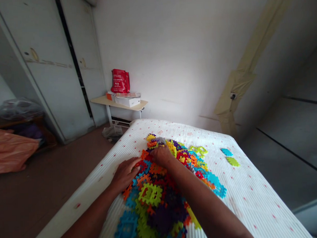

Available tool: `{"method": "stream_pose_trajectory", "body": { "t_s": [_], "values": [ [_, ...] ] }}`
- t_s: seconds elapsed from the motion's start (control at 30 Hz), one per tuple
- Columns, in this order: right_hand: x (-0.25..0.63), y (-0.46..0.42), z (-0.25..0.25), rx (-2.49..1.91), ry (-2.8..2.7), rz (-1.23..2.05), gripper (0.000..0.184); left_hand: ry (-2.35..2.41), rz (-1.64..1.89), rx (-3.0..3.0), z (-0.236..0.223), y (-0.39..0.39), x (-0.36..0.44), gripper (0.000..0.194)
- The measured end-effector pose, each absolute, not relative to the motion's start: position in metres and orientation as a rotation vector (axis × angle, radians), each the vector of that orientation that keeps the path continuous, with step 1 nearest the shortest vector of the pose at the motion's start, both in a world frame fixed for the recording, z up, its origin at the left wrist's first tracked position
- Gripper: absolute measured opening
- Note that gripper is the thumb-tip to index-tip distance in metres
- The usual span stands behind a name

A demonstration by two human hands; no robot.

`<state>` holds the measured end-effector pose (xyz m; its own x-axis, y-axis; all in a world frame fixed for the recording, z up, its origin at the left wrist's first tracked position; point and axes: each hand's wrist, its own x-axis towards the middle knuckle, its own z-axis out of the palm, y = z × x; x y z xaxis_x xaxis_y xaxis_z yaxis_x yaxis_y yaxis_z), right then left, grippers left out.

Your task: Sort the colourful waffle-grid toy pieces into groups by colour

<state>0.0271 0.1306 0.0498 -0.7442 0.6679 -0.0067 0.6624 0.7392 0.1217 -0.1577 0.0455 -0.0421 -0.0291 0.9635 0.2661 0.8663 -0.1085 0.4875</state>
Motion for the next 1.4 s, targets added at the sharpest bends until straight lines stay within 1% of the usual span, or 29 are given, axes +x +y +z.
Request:
{"method": "stream_pose_trajectory", "body": {
  "t_s": [0.03,0.2,0.4,0.57,0.67,1.0,1.17,1.3,1.4],
  "values": [
    [0.026,0.131,0.05,1.126,2.869,0.165,0.023,1.955,0.814,2.063,-0.042,0.045,-0.157,0.046],
    [0.017,0.134,0.047,1.226,2.793,0.113,0.041,1.933,0.784,2.061,-0.038,0.044,-0.154,0.046],
    [0.014,0.137,0.038,1.229,2.796,0.073,0.042,1.943,0.789,2.043,-0.038,0.041,-0.154,0.044],
    [0.017,0.136,0.035,1.243,2.814,0.047,0.05,1.953,0.821,2.034,-0.036,0.04,-0.153,0.044],
    [0.018,0.135,0.036,1.255,2.807,0.016,0.052,1.953,0.843,2.033,-0.034,0.039,-0.153,0.044],
    [0.024,0.132,0.05,1.181,2.804,-0.069,0.032,1.929,0.901,2.024,-0.033,0.039,-0.152,0.04],
    [0.031,0.132,0.053,1.231,2.817,-0.125,0.025,1.906,0.92,2.024,-0.032,0.039,-0.152,0.039],
    [0.035,0.136,0.052,1.272,2.87,-0.256,0.013,1.888,0.934,2.015,-0.031,0.039,-0.152,0.039],
    [0.038,0.144,0.056,1.356,2.945,-0.415,0.011,1.878,0.947,2.002,-0.031,0.039,-0.152,0.039]
  ]
}}
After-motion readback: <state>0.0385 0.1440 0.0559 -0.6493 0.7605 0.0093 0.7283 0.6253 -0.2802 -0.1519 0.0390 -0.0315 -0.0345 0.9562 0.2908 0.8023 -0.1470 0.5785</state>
